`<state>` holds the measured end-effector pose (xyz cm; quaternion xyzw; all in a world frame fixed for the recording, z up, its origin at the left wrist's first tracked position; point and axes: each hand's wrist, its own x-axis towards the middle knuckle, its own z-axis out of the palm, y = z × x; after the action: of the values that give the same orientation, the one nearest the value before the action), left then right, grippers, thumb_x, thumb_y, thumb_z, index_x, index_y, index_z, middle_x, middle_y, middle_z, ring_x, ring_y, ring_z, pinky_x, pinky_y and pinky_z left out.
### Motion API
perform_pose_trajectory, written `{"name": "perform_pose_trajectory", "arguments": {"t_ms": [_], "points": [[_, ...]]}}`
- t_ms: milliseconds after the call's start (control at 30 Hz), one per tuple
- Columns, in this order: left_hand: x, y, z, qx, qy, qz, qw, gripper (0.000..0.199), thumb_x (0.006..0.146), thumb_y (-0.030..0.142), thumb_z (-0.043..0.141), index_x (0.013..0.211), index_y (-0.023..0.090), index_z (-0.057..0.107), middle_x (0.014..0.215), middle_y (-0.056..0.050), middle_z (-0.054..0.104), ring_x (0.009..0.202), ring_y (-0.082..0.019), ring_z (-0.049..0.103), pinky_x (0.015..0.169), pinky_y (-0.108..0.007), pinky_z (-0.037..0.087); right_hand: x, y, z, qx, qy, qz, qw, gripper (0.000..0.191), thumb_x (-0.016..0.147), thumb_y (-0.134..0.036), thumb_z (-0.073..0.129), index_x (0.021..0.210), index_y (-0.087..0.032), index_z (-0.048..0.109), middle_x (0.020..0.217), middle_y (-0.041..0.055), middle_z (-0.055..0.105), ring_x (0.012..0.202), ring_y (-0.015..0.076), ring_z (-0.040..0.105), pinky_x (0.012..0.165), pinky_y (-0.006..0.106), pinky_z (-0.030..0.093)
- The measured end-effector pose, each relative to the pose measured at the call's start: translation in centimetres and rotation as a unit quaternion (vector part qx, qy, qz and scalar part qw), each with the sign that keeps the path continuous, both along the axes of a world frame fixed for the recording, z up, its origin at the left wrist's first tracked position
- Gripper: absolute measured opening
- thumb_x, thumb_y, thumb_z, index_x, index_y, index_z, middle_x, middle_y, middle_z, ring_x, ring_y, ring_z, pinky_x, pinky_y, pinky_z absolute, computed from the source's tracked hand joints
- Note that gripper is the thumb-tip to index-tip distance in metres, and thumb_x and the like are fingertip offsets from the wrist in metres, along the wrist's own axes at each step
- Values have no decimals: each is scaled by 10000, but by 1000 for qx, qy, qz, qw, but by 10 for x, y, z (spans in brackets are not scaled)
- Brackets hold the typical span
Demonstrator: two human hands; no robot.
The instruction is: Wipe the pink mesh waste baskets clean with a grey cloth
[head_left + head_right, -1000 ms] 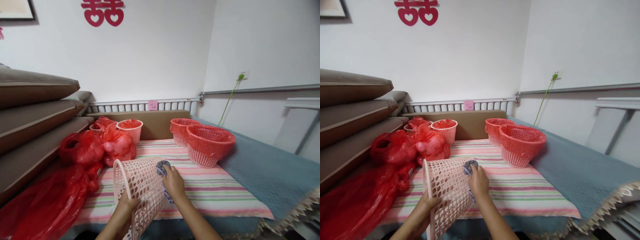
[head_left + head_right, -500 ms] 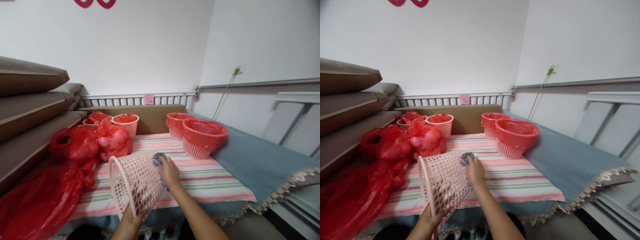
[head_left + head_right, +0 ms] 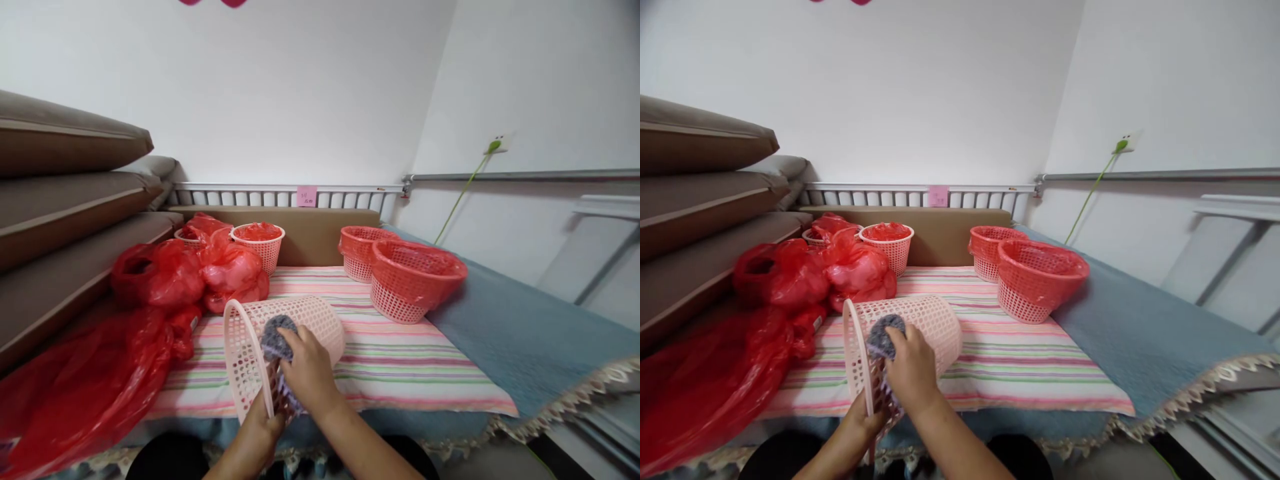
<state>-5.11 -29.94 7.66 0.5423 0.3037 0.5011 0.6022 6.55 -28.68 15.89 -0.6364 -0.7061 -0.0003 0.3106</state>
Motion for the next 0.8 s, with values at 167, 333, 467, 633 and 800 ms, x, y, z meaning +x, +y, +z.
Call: {"name": "perform_pose_trajectory", "arguments": {"t_ms": [167,333,467,633,800], "points": [[-4,-9,4,10,35,-99,994,570,800,440,615,1314,232,481,1445,-139,419,1327,-299,383,1136,-475,203,85,47,-15,-76,-54,-235,968,421,815,-208,496,1233,-231,541,1068,97,585,973,224,570,753,293,429],[-7,2,22,-64,-32,-96,993,855,667,348,765,1398,237,337,1427,-172,434,1266,-335,458,1091,-497,288,100,46,-28,-59,-90,-252,962,409,818,-214,511,1225,-246,529,1034,83,574,955,217,561,697,279,411],[-4,12,60,-96,-82,-62,990,830,637,113,652,1396,173,322,1380,-175,491,1218,-355,498,1002,-493,399,100,36,-34,-55,-80,-254,962,412,820,-210,503,1230,-235,527,1020,84,576,956,219,563,698,279,406],[5,5,58,-118,-70,-52,989,915,564,19,557,1410,235,284,1431,-122,441,1237,-331,483,962,-471,436,95,28,-33,-83,10,-252,964,407,827,-216,464,1230,-204,525,1058,93,591,952,213,582,735,287,426],[6,2,30,-82,-38,-1,996,659,614,96,642,1255,177,512,1321,-128,560,1218,-321,501,1038,-450,373,13,-8,-13,-4,51,-45,998,510,729,-122,539,1227,-236,546,1166,82,558,1106,207,512,930,290,388]]}}
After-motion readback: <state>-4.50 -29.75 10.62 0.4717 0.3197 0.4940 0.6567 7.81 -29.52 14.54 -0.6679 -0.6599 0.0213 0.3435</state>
